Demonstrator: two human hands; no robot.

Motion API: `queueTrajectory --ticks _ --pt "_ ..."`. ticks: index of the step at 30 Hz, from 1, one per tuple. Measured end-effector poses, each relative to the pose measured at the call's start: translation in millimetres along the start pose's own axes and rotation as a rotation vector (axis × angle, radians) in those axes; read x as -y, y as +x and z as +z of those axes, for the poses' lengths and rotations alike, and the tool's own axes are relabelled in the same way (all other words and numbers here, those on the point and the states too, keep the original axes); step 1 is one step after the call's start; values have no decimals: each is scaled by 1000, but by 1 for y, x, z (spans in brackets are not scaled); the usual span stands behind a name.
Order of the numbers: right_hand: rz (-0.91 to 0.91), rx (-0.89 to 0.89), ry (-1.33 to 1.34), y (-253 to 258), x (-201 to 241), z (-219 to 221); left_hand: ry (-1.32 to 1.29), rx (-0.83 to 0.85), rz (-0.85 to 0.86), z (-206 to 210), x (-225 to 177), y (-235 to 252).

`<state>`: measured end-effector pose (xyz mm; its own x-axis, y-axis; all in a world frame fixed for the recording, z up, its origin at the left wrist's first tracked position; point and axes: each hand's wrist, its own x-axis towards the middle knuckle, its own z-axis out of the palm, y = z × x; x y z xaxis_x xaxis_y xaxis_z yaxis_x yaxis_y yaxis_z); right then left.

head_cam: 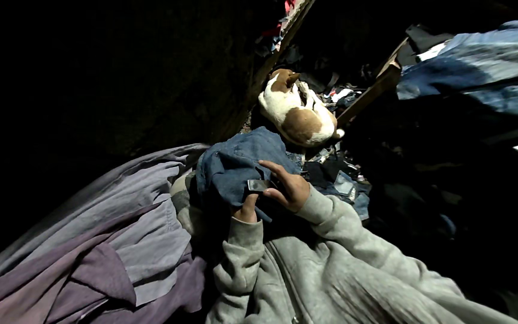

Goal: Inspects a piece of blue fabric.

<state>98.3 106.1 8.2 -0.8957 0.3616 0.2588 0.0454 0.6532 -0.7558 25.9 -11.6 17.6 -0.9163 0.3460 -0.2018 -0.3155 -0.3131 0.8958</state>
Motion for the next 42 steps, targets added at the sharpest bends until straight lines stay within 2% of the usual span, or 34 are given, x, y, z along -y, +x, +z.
queueTrajectory --ticks 5,11,15,18,22,27,32,36,42 --pt "23 -68 -25 -8 -5 6 2 -45 2 3 5 -4" --pt "168 -62 -17 -20 -11 7 28 -71 -40 10 5 -11" --pt "483 -172 -123 -27 -43 -21 -11 -50 176 -1 -4 -12" --pt "577 -180 -87 -27 -42 -37 -16 -79 153 1 -8 -11" --pt "400 -160 5 -20 -17 -27 -33 -89 63 8 -3 -11" --pt "169 35 96 -15 15 -25 79 -115 -1 5 -8 -10" --pt "106 63 24 -20 25 -20 77 -67 23 1 -4 -9" --pt "139 28 -13 -23 30 -16 50 -54 23 5 -4 -10" --pt "198 -22 40 -26 33 -6 17 -57 157 5 7 -12"
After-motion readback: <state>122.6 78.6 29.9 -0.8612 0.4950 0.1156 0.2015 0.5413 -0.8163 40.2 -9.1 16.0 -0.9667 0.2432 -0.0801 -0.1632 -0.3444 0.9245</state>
